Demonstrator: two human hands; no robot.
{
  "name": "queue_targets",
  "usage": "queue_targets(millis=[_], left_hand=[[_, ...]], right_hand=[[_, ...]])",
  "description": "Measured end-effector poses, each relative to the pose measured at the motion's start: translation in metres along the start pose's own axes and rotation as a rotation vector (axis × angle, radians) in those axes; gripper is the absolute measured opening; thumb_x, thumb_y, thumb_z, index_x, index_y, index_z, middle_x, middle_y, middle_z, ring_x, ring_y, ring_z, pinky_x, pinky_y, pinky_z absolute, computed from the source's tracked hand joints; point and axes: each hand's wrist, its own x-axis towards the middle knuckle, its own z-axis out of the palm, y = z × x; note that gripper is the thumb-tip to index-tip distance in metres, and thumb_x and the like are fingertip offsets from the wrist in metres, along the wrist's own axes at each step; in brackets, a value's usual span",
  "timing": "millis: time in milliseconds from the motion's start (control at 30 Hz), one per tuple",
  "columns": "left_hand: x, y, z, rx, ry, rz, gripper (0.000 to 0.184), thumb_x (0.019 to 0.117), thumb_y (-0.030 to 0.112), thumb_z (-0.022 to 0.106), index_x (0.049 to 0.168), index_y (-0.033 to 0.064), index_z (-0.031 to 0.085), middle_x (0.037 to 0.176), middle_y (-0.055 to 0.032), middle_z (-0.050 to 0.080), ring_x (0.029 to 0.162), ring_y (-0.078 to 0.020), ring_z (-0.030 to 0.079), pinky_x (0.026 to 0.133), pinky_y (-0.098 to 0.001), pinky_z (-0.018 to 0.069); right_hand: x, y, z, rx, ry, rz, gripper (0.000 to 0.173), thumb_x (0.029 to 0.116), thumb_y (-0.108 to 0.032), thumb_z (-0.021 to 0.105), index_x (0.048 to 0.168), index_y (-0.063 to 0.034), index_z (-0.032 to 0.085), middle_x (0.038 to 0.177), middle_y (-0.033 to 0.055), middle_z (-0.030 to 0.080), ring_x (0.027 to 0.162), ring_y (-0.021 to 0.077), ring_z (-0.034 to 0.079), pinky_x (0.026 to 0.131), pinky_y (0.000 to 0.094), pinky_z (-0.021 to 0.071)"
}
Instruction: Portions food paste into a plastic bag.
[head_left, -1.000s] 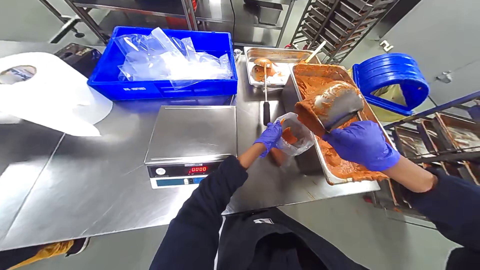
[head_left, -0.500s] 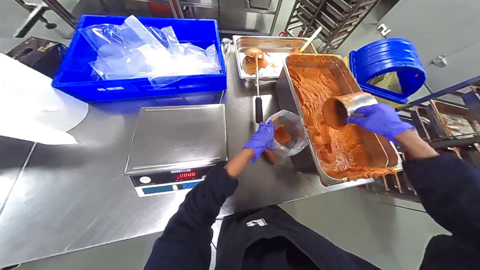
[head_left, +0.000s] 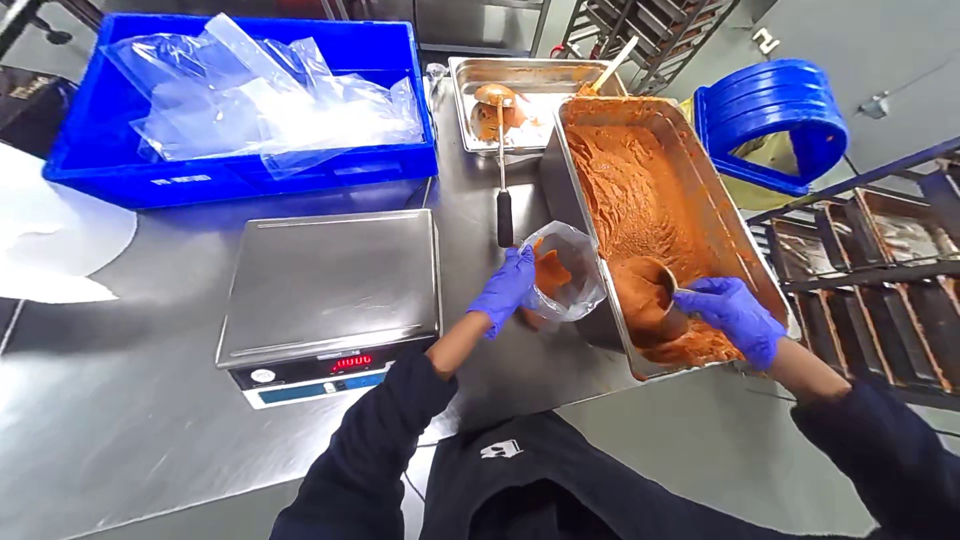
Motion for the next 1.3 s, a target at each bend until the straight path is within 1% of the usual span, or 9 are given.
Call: queue_targets(millis=[267, 333, 500, 567, 633, 767, 900, 1167, 1300], left_hand=[[0.002, 0.0, -0.002, -0.104, -0.03, -0.01, 0.06, 0.1128, 0.04, 0.011, 0.151, 0.0004, 0.036, 0.121, -0.026, 0.06, 0.098, -0.0333, 0.065, 0.087, -0.0503, 0.0538], [0.002, 0.0, -0.004, -0.094, -0.045, 0.014, 0.058, 0.1133, 0.037, 0.013, 0.15, -0.0011, 0.035, 0.129, -0.0272, 0.057, 0.106, -0.0347, 0.064, 0.091, -0.0511, 0.0531], [0.0, -0.003, -0.007, 0.124, -0.07, 0.146, 0.044, 0.1113, 0.013, 0.033, 0.152, -0.0044, 0.032, 0.136, -0.0281, 0.052, 0.11, -0.0347, 0.063, 0.093, -0.0476, 0.0535], [0.002, 0.0, -0.011, 0.362, -0.106, 0.192, 0.075, 0.0932, 0.0, 0.066, 0.156, -0.0061, 0.025, 0.151, -0.032, 0.038, 0.129, -0.0414, 0.054, 0.102, -0.0496, 0.0505], [0.003, 0.0, -0.011, 0.417, -0.111, 0.192, 0.086, 0.0878, 0.0, 0.073, 0.157, -0.0042, 0.022, 0.154, -0.0324, 0.034, 0.13, -0.0429, 0.053, 0.102, -0.0504, 0.0506], [0.003, -0.003, -0.01, 0.394, -0.103, 0.202, 0.084, 0.0897, -0.001, 0.07, 0.158, -0.004, 0.021, 0.154, -0.0324, 0.033, 0.132, -0.0428, 0.052, 0.104, -0.0511, 0.0493], [0.004, -0.004, -0.008, 0.452, -0.105, 0.199, 0.082, 0.0911, 0.002, 0.069, 0.157, -0.0062, 0.021, 0.154, -0.0343, 0.033, 0.133, -0.046, 0.05, 0.105, -0.0537, 0.0478], [0.006, -0.01, -0.007, 0.35, -0.13, 0.22, 0.07, 0.0957, 0.001, 0.063, 0.155, -0.0063, 0.026, 0.153, -0.0315, 0.037, 0.129, -0.0413, 0.054, 0.104, -0.0509, 0.048], [0.005, -0.016, -0.008, 0.266, -0.12, 0.225, 0.061, 0.1022, 0.003, 0.054, 0.155, -0.0055, 0.025, 0.15, -0.0309, 0.04, 0.128, -0.0387, 0.055, 0.104, -0.0487, 0.0478]], right_hand=[[-0.012, 0.021, 0.003, 0.62, 0.297, -0.194, 0.034, 0.0957, -0.006, 0.051, 0.068, -0.0188, 0.068, 0.049, -0.0123, 0.055, 0.037, -0.0046, 0.039, 0.037, 0.0129, 0.0324], [-0.014, 0.001, -0.008, 0.574, 0.336, -0.298, 0.033, 0.0944, -0.007, 0.053, 0.068, -0.0215, 0.067, 0.05, -0.0133, 0.057, 0.038, -0.005, 0.04, 0.037, 0.0128, 0.0326], [-0.045, -0.068, -0.03, 0.379, 0.412, -0.6, 0.026, 0.0821, -0.007, 0.07, 0.07, -0.0305, 0.066, 0.06, -0.0175, 0.064, 0.047, -0.0055, 0.051, 0.045, 0.0129, 0.0427], [-0.059, -0.089, -0.026, 0.117, 0.419, -0.677, 0.018, 0.0789, -0.012, 0.077, 0.078, -0.028, 0.068, 0.071, -0.02, 0.068, 0.06, -0.0082, 0.059, 0.057, 0.0126, 0.0513], [-0.071, -0.107, -0.007, -0.318, 0.376, -0.795, 0.017, 0.0845, -0.027, 0.077, 0.082, -0.0116, 0.07, 0.075, -0.0126, 0.066, 0.069, -0.009, 0.059, 0.066, 0.0138, 0.0511], [-0.051, -0.112, 0.055, -1.057, 0.247, -1.162, 0.038, 0.0935, -0.027, 0.055, 0.066, -0.0016, 0.061, 0.05, 0.0149, 0.054, 0.047, 0.035, 0.06, 0.043, 0.0506, 0.0427], [-0.062, -0.127, 0.085, -1.417, 0.085, -0.963, 0.015, 0.0865, -0.008, 0.067, 0.075, 0.0009, 0.065, 0.057, 0.0195, 0.058, 0.057, 0.0434, 0.066, 0.049, 0.0547, 0.0481], [-0.074, -0.13, 0.081, -1.277, 0.263, -1.299, 0.027, 0.0904, -0.015, 0.054, 0.067, -0.0018, 0.059, 0.047, 0.0134, 0.049, 0.043, 0.0356, 0.057, 0.04, 0.047, 0.0418], [-0.065, -0.132, 0.064, -0.968, 0.251, -1.113, 0.042, 0.0953, -0.03, 0.055, 0.065, -0.0021, 0.061, 0.05, 0.0131, 0.053, 0.046, 0.0315, 0.058, 0.043, 0.0484, 0.0408]])
